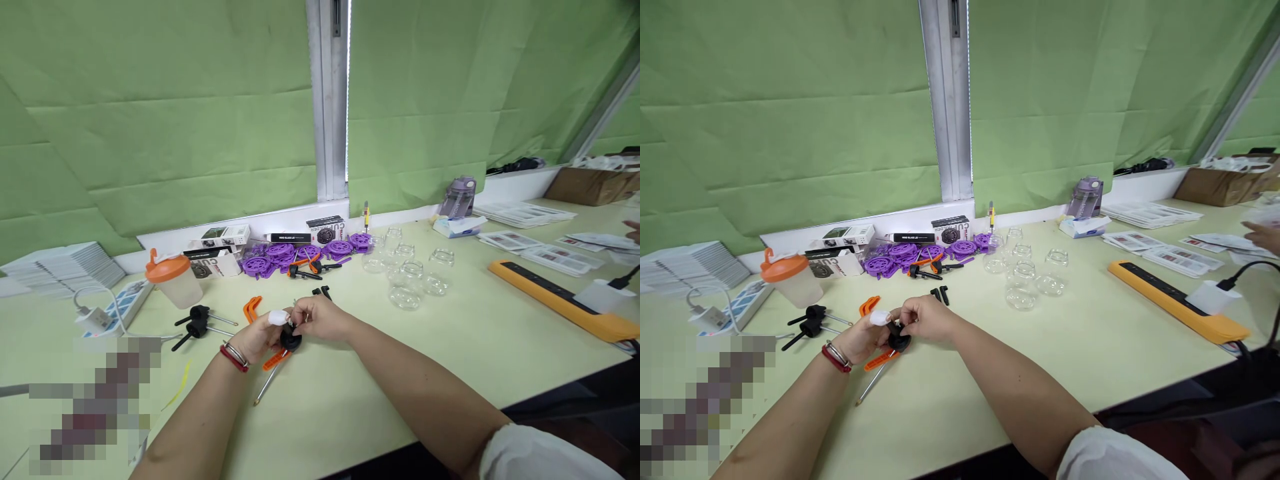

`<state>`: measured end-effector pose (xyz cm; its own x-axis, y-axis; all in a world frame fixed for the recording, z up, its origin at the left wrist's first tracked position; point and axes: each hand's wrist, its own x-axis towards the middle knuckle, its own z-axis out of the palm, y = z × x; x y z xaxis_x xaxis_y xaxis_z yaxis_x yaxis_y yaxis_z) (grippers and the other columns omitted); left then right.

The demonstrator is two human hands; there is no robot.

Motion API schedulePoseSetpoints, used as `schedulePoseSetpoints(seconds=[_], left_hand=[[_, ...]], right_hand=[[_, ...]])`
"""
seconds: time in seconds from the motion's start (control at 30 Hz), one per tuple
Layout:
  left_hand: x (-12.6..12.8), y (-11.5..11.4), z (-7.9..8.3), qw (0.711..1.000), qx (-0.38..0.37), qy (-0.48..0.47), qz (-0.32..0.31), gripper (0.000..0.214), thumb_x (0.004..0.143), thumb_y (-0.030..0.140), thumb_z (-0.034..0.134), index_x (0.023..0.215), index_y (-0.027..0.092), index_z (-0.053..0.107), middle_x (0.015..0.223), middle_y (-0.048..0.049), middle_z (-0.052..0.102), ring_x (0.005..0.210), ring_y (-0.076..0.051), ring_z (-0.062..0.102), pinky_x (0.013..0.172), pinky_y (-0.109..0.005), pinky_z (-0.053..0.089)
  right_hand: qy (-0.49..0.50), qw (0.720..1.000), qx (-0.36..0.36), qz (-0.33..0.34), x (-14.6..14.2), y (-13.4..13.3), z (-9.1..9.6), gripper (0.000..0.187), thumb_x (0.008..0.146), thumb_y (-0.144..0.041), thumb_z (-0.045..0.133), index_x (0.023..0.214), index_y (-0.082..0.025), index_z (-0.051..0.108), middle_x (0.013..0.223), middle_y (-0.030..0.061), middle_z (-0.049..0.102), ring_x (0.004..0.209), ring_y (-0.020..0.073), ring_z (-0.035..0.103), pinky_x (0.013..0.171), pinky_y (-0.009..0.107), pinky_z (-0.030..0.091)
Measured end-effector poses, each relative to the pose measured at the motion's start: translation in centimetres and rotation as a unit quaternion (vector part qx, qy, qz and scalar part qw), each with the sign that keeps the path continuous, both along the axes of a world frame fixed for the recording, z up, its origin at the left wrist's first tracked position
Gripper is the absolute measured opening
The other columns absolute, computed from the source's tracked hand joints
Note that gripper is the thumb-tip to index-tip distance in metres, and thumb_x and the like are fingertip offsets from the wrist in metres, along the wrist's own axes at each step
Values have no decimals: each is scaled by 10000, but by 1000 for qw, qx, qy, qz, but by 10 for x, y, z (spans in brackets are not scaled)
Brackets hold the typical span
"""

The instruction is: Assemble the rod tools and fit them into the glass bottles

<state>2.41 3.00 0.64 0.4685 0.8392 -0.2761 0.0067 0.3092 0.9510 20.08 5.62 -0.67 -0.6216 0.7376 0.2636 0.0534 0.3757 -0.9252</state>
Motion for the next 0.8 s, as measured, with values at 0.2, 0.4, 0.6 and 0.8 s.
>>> schedulePoseSetpoints(seconds=[0.2, 0.4, 0.6, 0.8], left_hand=[[0, -1, 2, 1000, 1, 12, -1, 347, 609, 516, 571, 729, 193, 529, 469, 66, 380, 455, -91, 318, 443, -214, 213], [1, -2, 3, 1000, 7, 11, -12, 339, 604, 518, 554, 690, 193, 511, 490, 52, 413, 455, -87, 320, 437, -215, 203], [1, -1, 3, 1000, 12, 8, -13, 351, 607, 534, 562, 675, 194, 501, 504, 48, 423, 453, -80, 324, 432, -208, 207], [0, -1, 2, 1000, 9, 8, -6, 337, 614, 523, 560, 650, 195, 493, 474, 49, 377, 460, -88, 319, 433, -217, 202]], right_hand=[[6, 1000, -26, 0, -1, 0, -2, 155, 622, -119, 684, 703, -166, 561, 706, -37, 573, 628, 91, 520, 610, 216, 418], [27, 999, -25, 6, -1, 1, -5, 150, 628, -112, 674, 691, -166, 548, 733, -24, 587, 663, 102, 543, 642, 228, 437], [33, 999, -30, 14, -2, 2, -6, 128, 630, -118, 671, 702, -159, 573, 726, -20, 587, 660, 104, 550, 636, 228, 442], [47, 998, -42, 25, -2, 2, -8, 112, 640, -114, 656, 696, -158, 570, 732, -13, 603, 697, 118, 579, 672, 246, 457]])
